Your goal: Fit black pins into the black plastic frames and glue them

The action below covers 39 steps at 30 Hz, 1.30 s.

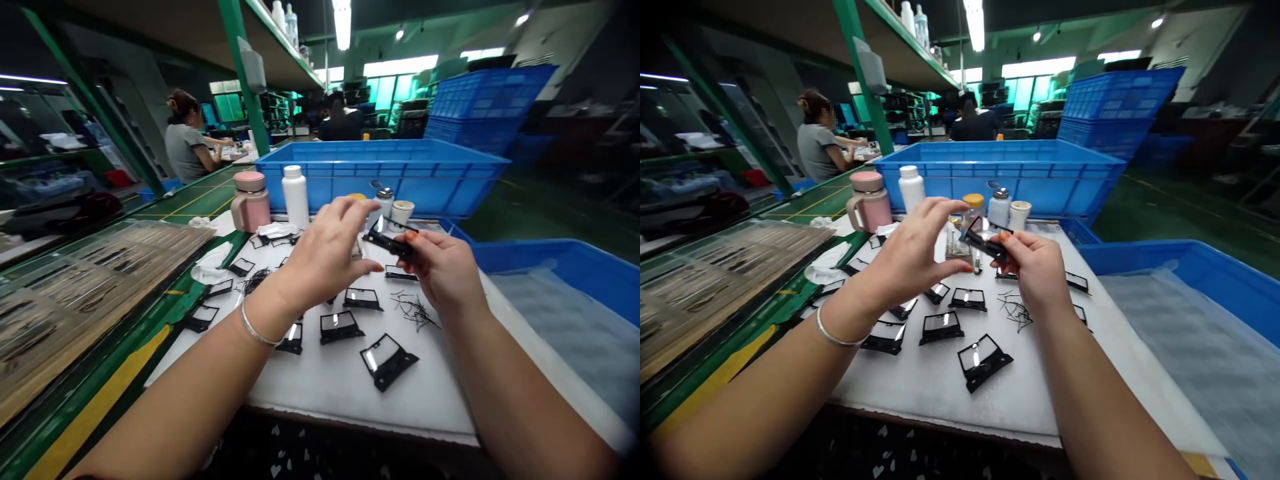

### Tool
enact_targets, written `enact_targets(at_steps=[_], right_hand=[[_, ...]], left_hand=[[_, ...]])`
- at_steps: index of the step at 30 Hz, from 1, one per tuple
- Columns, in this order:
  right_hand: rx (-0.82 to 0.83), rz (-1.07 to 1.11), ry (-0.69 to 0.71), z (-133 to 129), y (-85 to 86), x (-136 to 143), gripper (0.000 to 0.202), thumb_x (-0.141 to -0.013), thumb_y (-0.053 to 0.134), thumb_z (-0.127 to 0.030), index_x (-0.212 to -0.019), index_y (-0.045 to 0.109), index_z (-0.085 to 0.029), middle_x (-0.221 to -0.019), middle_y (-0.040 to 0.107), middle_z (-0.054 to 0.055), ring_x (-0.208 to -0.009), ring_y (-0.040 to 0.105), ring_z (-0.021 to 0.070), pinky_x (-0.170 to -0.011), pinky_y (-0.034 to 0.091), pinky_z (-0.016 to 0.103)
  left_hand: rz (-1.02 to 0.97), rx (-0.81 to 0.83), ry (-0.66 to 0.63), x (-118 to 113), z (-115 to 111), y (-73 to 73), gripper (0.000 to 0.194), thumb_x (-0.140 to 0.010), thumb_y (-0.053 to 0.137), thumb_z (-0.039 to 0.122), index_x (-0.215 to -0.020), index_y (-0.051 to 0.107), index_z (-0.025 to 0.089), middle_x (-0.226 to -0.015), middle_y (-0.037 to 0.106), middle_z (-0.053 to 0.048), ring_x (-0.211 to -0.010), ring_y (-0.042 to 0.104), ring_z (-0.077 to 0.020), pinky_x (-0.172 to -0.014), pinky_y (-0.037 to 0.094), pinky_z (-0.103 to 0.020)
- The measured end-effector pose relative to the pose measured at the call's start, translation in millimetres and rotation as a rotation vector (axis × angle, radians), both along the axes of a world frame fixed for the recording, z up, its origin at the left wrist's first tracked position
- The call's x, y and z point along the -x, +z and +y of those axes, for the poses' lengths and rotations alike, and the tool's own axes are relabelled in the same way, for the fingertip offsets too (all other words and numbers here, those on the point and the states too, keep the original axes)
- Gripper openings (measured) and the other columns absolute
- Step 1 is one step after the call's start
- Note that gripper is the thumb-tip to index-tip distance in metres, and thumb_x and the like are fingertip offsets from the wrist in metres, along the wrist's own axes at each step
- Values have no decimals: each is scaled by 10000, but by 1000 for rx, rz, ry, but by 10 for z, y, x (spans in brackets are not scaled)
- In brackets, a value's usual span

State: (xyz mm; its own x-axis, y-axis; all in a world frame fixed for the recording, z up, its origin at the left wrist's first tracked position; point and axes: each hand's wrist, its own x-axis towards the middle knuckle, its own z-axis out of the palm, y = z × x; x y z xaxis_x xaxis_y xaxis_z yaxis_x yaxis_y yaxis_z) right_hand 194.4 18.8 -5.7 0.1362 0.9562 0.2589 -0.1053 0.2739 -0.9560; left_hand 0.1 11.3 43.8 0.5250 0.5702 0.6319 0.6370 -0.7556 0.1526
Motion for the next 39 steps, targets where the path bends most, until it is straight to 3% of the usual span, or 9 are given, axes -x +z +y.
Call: enact_targets(at_steps=[3, 5, 7, 11, 15, 23, 31, 35, 39], right_hand=[[-19, 184, -215, 35, 47, -73, 158, -719, 694, -321, -775, 690, -173, -661, 628, 4, -497, 548, 88, -425, 355, 187], [-33, 241, -244, 35, 62, -87, 149, -709, 690, -305, -759, 688, -165, -644, 628, 5, -479, 540, 79, -412, 339, 178], [-37, 237, -222, 25, 58, -73, 152, -708, 691, -304, -748, 691, -157, -617, 625, 6, -465, 538, 77, -409, 339, 177], [-31, 180, -185, 18, 24, -27, 170, -717, 690, -316, -737, 690, -147, -572, 607, 1, -448, 538, 83, -398, 331, 179], [-39, 168, -175, 33, 10, -18, 174, -714, 699, -317, -715, 678, -144, -567, 603, -1, -444, 531, 84, -393, 338, 183], [-74, 153, -178, 59, -18, -32, 217, -719, 687, -338, -654, 650, -134, -553, 594, -2, -414, 517, 75, -380, 328, 181], [-76, 142, -177, 68, -20, -42, 219, -724, 692, -346, -645, 638, -149, -556, 586, -9, -433, 517, 76, -385, 318, 182], [-52, 120, -132, 71, -31, -36, 220, -730, 696, -362, -692, 666, -148, -555, 589, -4, -479, 568, 104, -392, 344, 184], [1, 60, -35, 59, -58, 5, 235, -735, 714, -372, -722, 682, -140, -593, 618, 12, -527, 615, 128, -393, 357, 181]], left_hand=[[78, 115, 39, -179, -6, -90, 284, -819, 686, 298, -1059, 604, 169, -1065, 631, -85, -999, 583, -245, -846, 478, -354], [256, 246, 34, -334, -10, -208, 142, -833, 653, 287, -904, 656, 164, -916, 662, -80, -884, 612, -243, -759, 489, -344], [403, 336, 15, -500, 2, -337, 130, -823, 639, 279, -847, 678, 158, -869, 675, -97, -834, 630, -259, -716, 499, -352], [468, 387, 41, -762, 63, -506, 136, -802, 556, 187, -821, 686, 153, -784, 684, -114, -753, 657, -285, -651, 522, -379], [508, 396, 55, -890, 93, -558, 149, -749, 555, 164, -826, 682, 147, -782, 690, -129, -780, 672, -316, -664, 546, -402], [558, 376, 51, -1012, 61, -624, 214, -782, 502, 121, -891, 686, 115, -852, 702, -149, -846, 681, -289, -737, 556, -377], [433, 387, 24, -860, 88, -545, 198, -809, 497, 128, -829, 689, 172, -807, 702, -92, -782, 670, -251, -706, 521, -343], [304, 426, 3, -596, 53, -405, 190, -826, 510, 148, -860, 684, 217, -835, 714, -25, -773, 658, -193, -681, 493, -280], [12, 591, -90, -249, -31, -234, 176, -814, 552, 129, -885, 695, 203, -874, 720, -15, -805, 653, -160, -704, 492, -248]])
